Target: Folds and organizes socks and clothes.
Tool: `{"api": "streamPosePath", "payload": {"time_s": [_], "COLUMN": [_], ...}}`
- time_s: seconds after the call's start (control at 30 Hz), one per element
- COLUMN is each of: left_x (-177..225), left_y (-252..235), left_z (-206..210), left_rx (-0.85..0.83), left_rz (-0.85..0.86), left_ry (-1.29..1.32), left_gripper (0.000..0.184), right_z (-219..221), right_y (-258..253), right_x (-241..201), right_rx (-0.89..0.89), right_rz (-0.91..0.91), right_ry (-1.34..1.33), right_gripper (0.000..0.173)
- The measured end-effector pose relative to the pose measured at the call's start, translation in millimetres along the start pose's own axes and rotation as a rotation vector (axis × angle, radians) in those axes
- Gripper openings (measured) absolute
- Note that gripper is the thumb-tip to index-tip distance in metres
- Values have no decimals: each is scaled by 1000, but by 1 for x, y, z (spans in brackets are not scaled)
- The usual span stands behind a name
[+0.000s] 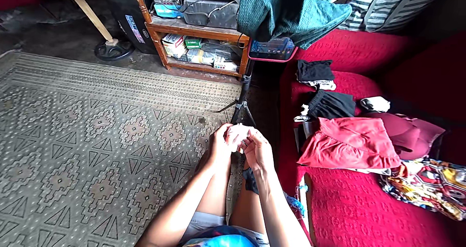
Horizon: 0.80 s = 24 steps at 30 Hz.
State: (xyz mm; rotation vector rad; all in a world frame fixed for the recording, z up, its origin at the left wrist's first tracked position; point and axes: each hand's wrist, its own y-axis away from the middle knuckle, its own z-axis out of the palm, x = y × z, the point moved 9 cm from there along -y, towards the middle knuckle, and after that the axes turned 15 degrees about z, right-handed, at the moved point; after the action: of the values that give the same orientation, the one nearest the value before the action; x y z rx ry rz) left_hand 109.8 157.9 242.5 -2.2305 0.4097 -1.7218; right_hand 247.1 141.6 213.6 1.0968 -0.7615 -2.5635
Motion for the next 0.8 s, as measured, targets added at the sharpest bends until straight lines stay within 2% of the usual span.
{"api": "streamPosePath", "payload": {"time_s": [0.2,0.3,0.37,0.5,0.67,0.8], "left_x": [-6,-15,-24,-42,-54,-54], "left_y": [5,9,14,21,31,39], "left_z": [8,14,17,14,22,24], "left_rx": [-78,-94,-56,150,221,326], "left_rz": [-30,-57,-180,-580,-766,-823], "left_ry": [-22,90,311,666,907,1008], "left_gripper": [19,19,21,24,23,24], "right_z": [-10,-12,-14,-20,-23,-22], "right_y": [-5,-5,-5,-8,-14,-18], "right_x": [9,14,15,20,27,30], "right_rx": [79,110,123,144,147,124], "right_rz": [54,77,97,185,189,178], "right_ry": [-1,0,-24,-117,-209,-273], "right_gripper": [28,31,31,31,30,27]}}
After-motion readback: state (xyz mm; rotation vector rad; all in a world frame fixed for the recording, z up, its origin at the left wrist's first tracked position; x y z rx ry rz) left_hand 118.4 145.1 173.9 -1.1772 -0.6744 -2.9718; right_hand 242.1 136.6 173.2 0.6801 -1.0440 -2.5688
